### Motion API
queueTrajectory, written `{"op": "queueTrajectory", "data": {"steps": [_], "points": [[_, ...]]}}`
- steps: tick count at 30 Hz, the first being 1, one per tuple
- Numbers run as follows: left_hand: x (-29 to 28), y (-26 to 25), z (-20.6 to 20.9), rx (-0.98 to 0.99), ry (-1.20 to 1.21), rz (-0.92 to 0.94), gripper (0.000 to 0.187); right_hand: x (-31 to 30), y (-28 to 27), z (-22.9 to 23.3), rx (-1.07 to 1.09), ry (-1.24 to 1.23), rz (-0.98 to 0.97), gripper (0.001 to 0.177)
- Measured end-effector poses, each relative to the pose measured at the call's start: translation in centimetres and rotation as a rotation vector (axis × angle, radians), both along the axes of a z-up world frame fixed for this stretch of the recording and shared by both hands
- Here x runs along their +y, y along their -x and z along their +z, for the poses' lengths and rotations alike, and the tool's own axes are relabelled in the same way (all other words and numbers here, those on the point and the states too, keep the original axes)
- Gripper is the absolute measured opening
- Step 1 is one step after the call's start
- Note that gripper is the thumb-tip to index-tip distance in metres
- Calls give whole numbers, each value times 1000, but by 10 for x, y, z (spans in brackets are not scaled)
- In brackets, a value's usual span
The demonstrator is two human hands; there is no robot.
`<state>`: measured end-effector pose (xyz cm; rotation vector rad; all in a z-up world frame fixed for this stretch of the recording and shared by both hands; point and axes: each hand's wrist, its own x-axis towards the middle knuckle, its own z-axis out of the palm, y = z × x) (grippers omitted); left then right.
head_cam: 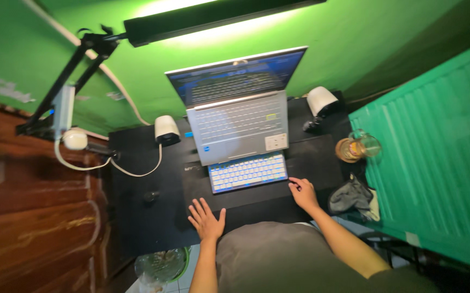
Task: The person cleans a computer mouse by hand with a cloth, wiping the top, sides, and bottom surfaces.
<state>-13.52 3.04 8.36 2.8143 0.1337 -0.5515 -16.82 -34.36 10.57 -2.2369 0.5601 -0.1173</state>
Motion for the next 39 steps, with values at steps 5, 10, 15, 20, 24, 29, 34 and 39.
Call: {"op": "queueTrajectory", "data": {"steps": [5, 10, 15, 20, 24, 29, 34, 39], "points": [[-1, -4, -1, 100, -17, -15, 129, -4, 4, -5, -25, -22, -60, 26], [-2, -5, 0, 122, -19, -12, 131, -23, 24, -1, -36, 159, -255, 26], [-4, -6, 0, 97, 5, -13, 133, -78, 50, 11, 52, 645, -512, 69], [-6, -9, -3, 110, 4, -25, 134, -107, 92, 12, 323, 496, -451, 64], [-6, -8, -5, 100, -3, -28, 136, -74, 111, 1, 125, 330, -396, 49], [1, -10, -12, 105, 19, -68, 138, -61, 100, 3, -209, 210, -463, 40], [24, -4, -21, 122, 39, -138, 141, -102, 70, 4, 116, 477, -429, 58], [36, -16, -27, 331, 4, -201, 145, -52, 61, -10, 99, 453, -363, 47]]}}
